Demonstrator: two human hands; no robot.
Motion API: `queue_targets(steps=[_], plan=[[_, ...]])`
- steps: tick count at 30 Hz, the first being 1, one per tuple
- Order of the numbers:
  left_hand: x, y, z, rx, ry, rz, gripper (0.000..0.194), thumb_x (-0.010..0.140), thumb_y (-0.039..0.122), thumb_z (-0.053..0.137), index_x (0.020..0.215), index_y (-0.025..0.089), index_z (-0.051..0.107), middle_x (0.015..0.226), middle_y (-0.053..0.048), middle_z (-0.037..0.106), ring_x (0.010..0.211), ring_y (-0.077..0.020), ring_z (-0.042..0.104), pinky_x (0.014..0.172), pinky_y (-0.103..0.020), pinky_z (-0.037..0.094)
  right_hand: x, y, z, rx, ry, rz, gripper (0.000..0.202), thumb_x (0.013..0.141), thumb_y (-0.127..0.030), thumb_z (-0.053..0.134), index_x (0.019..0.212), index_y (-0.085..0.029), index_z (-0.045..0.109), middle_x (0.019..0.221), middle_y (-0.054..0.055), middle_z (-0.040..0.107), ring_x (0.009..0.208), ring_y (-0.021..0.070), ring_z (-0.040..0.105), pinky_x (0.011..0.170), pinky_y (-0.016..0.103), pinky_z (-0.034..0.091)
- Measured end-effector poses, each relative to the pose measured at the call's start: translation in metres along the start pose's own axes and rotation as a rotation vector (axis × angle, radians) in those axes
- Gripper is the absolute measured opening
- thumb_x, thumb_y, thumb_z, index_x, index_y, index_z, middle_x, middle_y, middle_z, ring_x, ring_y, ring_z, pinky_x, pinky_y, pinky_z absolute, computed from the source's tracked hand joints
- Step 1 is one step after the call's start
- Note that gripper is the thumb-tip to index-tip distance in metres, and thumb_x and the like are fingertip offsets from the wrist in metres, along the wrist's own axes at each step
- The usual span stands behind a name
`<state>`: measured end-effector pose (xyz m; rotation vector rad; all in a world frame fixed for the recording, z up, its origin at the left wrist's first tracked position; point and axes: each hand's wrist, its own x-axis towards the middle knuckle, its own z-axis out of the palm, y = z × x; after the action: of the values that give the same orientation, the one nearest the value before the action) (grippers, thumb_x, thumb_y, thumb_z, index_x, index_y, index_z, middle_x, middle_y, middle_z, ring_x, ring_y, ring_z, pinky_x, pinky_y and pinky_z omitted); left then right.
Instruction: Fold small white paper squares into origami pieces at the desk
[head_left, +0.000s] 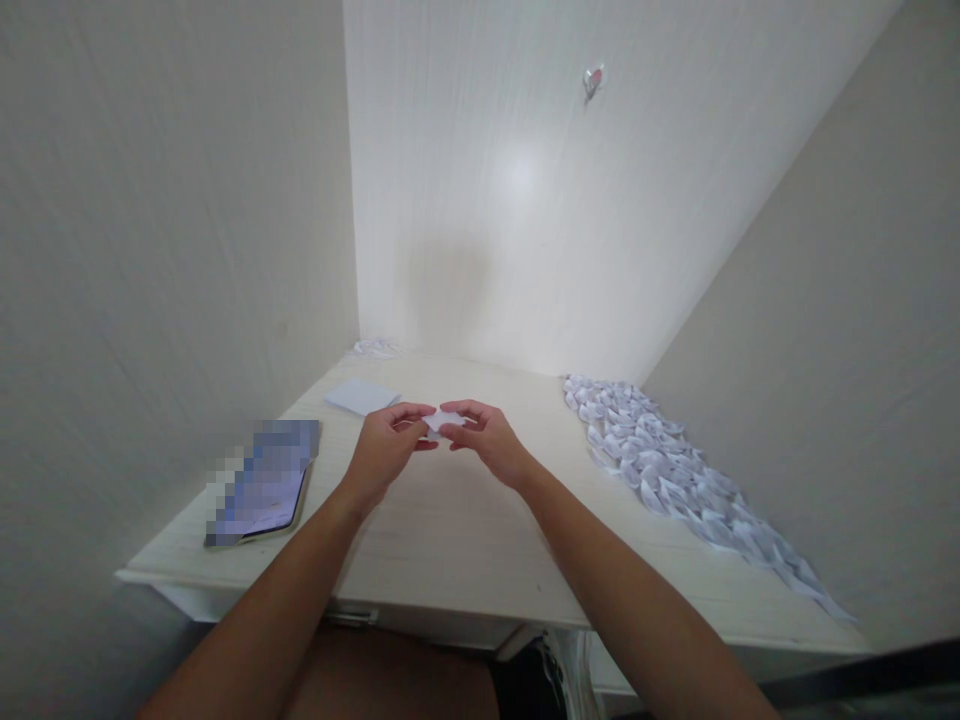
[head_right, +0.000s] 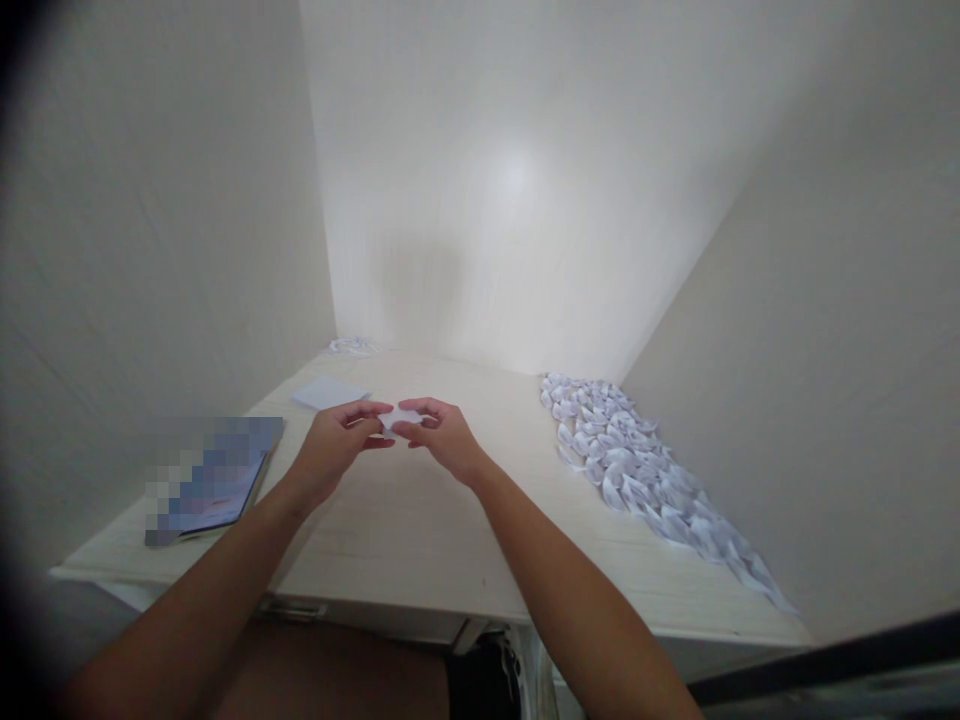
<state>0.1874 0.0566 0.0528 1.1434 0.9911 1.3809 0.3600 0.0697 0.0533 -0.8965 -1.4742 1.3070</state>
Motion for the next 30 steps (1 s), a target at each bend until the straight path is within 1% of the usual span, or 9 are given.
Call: queue_targets(steps=[4,8,12,15,18,22,25,27,30], plan=[[0.006,-0.008,-0.006,0.23,-0.03,0.114,0.019,0.068,0.027,0.069,0.082,0.015,0.075,0.071,-0.004,0.073,0.064,-0.0199,0.071,0.064,-0.035,0.063,-0.003,-0.001,0.003,-0.38,0.007,-0.231,0.036,0.074,-0.041,0.083,0.106,-0.026,0.075,0.12,0.009,0.069,0.102,0.0214,0.066,0.071,0.029,0.053],[0.011,-0.008,-0.014,0.435,-0.071,0.201,0.018,0.07,0.027,0.067,0.083,0.017,0.074,0.065,-0.002,0.068,0.058,-0.0182,0.066,0.053,-0.029,0.058,-0.001,0.003,0.001,-0.557,0.014,-0.298,0.017,0.087,-0.036,0.069,0.096,-0.024,0.077,0.093,0.006,0.075,0.081,0.0176,0.065,0.068,0.029,0.049],[0.008,-0.007,-0.009,0.281,0.019,0.155,0.041,0.063,0.028,0.075,0.102,0.016,0.069,0.073,0.0,0.066,0.062,-0.0168,0.067,0.054,-0.028,0.059,0.005,0.01,0.001,-0.363,0.161,-0.15,0.018,0.083,-0.036,0.07,0.077,-0.019,0.072,0.07,0.003,0.07,0.062,0.0148,0.059,0.059,0.028,0.046],[0.003,-0.007,0.003,0.076,0.05,0.077,0.047,0.062,0.03,0.079,0.104,0.013,0.065,0.079,-0.002,0.069,0.069,-0.0173,0.07,0.061,-0.03,0.062,0.006,0.012,0.004,-0.105,0.197,-0.048,0.023,0.077,-0.039,0.074,0.074,-0.018,0.065,0.068,0.002,0.069,0.059,0.0136,0.06,0.056,0.027,0.048],[0.0,-0.008,0.01,0.008,0.056,0.051,0.04,0.066,0.033,0.076,0.098,0.012,0.066,0.089,-0.007,0.073,0.076,-0.0198,0.072,0.065,-0.034,0.065,0.004,0.011,0.007,0.008,0.162,-0.007,0.027,0.071,-0.034,0.078,0.086,-0.02,0.06,0.073,-0.001,0.07,0.06,0.0135,0.064,0.056,0.026,0.052],[0.001,-0.01,0.001,0.257,-0.026,0.023,0.032,0.069,0.032,0.068,0.095,0.013,0.068,0.087,-0.008,0.074,0.071,-0.0217,0.072,0.056,-0.033,0.062,0.005,0.013,0.0,-0.122,0.079,-0.006,0.033,0.074,-0.027,0.074,0.101,-0.023,0.056,0.063,-0.007,0.064,0.05,0.0116,0.059,0.049,0.023,0.047],[0.006,-0.012,-0.013,0.473,-0.121,-0.012,0.03,0.065,0.027,0.065,0.093,0.016,0.07,0.074,-0.006,0.072,0.06,-0.0223,0.069,0.047,-0.031,0.054,0.009,0.018,-0.008,-0.415,-0.011,-0.07,0.015,0.079,-0.023,0.07,0.091,-0.021,0.061,0.062,-0.005,0.064,0.052,0.0107,0.058,0.053,0.023,0.046],[0.008,-0.013,-0.02,0.587,-0.118,-0.009,0.025,0.062,0.023,0.066,0.085,0.018,0.072,0.065,-0.004,0.068,0.052,-0.0212,0.064,0.045,-0.028,0.047,0.01,0.022,-0.011,-0.601,-0.07,-0.118,0.007,0.08,-0.02,0.071,0.082,-0.02,0.065,0.064,-0.002,0.066,0.056,0.0111,0.059,0.058,0.025,0.045],[0.01,-0.015,-0.023,0.721,-0.093,0.013,0.014,0.059,0.019,0.067,0.071,0.02,0.071,0.06,-0.002,0.065,0.052,-0.0199,0.061,0.05,-0.027,0.042,0.007,0.028,-0.014,-0.697,-0.116,-0.151,0.008,0.074,-0.018,0.079,0.075,-0.019,0.071,0.069,0.0,0.065,0.06,0.0116,0.057,0.062,0.027,0.045]])
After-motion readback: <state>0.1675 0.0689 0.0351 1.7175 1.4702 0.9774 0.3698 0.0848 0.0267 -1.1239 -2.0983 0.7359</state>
